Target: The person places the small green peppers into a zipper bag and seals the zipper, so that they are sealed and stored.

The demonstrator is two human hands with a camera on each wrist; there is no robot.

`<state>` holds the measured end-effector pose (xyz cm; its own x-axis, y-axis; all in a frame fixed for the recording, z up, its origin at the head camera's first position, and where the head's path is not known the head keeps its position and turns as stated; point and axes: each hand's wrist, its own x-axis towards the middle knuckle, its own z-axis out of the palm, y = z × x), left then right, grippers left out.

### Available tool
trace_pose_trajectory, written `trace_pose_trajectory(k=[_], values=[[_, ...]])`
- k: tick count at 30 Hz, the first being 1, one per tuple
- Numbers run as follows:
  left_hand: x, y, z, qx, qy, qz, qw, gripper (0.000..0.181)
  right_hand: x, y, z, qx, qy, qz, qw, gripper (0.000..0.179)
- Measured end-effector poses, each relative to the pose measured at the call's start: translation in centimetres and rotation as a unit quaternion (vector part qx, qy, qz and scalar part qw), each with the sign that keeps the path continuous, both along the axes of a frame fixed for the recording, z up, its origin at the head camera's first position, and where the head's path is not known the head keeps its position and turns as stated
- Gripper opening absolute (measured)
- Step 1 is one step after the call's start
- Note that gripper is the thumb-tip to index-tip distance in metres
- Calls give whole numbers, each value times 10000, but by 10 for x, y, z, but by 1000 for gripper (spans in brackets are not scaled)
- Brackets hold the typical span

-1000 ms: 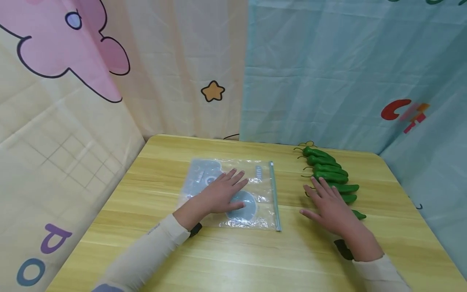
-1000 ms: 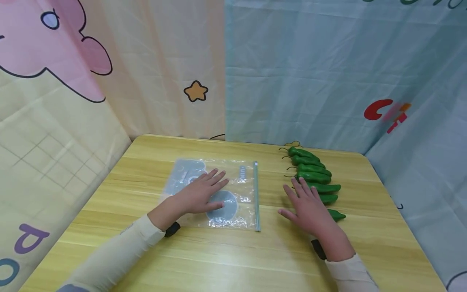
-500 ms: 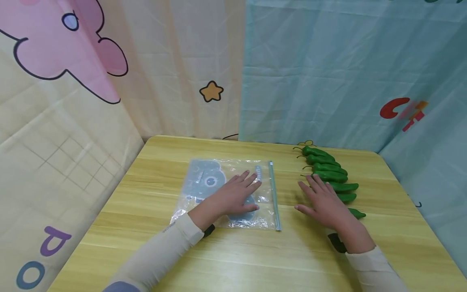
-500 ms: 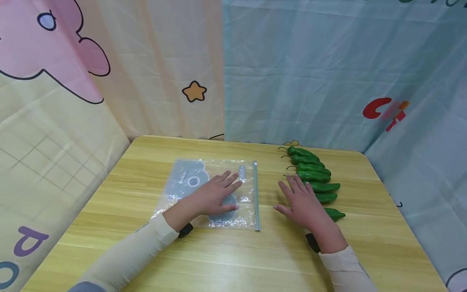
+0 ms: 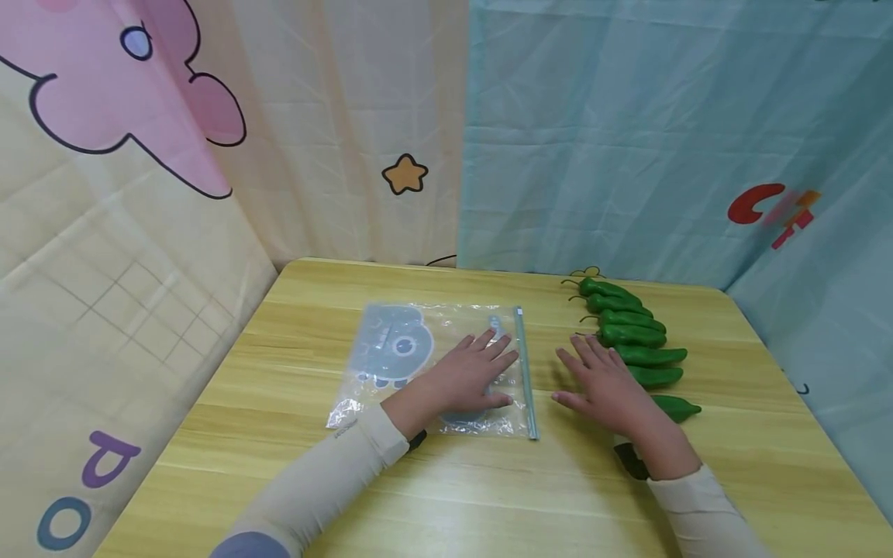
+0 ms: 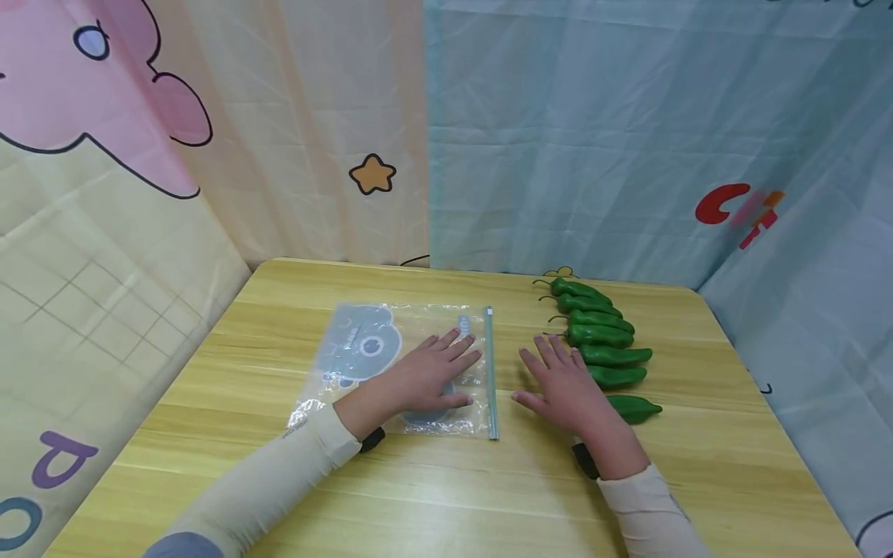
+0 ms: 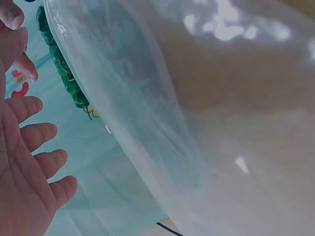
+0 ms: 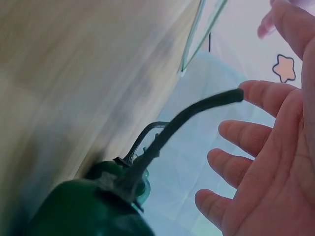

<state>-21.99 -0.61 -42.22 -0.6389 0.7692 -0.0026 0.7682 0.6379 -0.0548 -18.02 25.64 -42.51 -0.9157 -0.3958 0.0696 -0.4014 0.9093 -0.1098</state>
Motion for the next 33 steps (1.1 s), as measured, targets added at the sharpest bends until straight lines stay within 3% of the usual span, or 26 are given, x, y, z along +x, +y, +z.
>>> trace_pose_trajectory(k=[14,33], values=[[2,26,-7,-399,-193,-159,9989,75,-2,-9,-3,355,-107,47,9993,73],[0,35,-11,-542,-740,38,9958,77,-2,-3,-4,363,-93,54,9993,72]])
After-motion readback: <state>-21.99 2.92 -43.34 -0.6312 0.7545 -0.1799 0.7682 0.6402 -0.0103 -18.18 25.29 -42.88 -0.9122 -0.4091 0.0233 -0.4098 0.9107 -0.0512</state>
